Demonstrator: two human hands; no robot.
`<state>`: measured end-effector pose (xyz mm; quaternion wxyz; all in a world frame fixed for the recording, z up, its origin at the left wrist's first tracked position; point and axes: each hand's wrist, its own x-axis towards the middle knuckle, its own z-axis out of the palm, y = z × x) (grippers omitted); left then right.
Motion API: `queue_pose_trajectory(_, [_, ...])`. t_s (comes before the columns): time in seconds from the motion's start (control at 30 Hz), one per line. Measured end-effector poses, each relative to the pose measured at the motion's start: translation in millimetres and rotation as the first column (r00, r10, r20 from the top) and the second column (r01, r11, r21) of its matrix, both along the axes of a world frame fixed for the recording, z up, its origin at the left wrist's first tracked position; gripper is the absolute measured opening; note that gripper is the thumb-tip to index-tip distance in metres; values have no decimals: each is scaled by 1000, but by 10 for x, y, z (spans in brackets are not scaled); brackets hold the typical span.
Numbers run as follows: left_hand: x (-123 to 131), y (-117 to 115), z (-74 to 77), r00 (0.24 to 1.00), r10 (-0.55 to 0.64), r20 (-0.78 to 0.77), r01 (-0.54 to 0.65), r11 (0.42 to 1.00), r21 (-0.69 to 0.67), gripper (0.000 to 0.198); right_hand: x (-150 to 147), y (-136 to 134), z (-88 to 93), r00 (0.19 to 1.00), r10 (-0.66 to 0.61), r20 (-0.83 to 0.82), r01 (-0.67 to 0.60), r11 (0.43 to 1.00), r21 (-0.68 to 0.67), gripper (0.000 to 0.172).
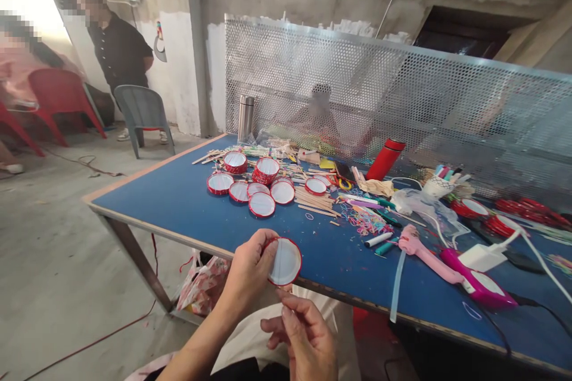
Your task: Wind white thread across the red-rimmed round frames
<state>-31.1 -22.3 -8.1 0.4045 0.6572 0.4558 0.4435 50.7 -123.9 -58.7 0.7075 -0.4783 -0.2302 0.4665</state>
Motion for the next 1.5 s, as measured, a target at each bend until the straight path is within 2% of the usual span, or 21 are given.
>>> queue_pose_trajectory(0.17, [21, 43, -50, 989, 26, 148, -18, 999, -52, 18, 15, -45, -69, 991, 103, -82, -114, 984, -137, 45])
queue_pose_trajectory(0.3, [20, 28, -55, 990, -8, 141, 15, 999, -42, 17, 158, -14, 101, 998, 50, 22, -48, 994, -101, 45])
queue_pose_trajectory(0.37, [1, 12, -39, 989, -53, 140, 58, 998, -37, 18, 228, 35, 239, 989, 34, 143, -25, 997, -68, 49])
queue_pose_trajectory(0.47, [-50, -7, 7, 980, -145, 138, 153, 987, -45, 21, 284, 139, 400, 939, 156, 305, -140, 987, -76, 55])
queue_pose_trajectory(0.57, [-105, -22, 54, 959, -246, 141, 254, 966, -42, 26, 300, 260, 457, 895, 241, 374, -229, 971, -77, 45])
queue_pose_trajectory(0.7, [-131, -22, 33, 922, -346, 174, 344, 938, 45, 39, 337, 400, 440, 911, 145, 386, -145, 989, -28, 41])
queue_pose_trajectory(0.77, [-123, -9, -10, 935, -314, 166, 305, 949, 78, 34, 363, 445, 413, 909, 116, 400, -119, 993, -16, 42])
queue_pose_trajectory(0.9, [-102, 24, -63, 946, -227, 230, 213, 973, 84, 27, 384, 470, 333, 885, 149, 441, -143, 989, -47, 44])
queue_pose_trajectory(1.13, [-94, -2, -97, 984, -158, 88, 143, 977, 159, 15, 329, 415, 260, 899, 199, 391, -194, 980, -53, 44])
queue_pose_trajectory(1.27, [-89, -13, -116, 986, -142, 83, 124, 974, 192, 12, 297, 401, 248, 916, 184, 357, -179, 983, -45, 45])
queue_pose_trajectory(1.5, [-100, 8, -113, 990, -103, 95, 86, 982, 167, 10, 262, 377, 187, 890, 198, 410, -189, 980, -61, 42])
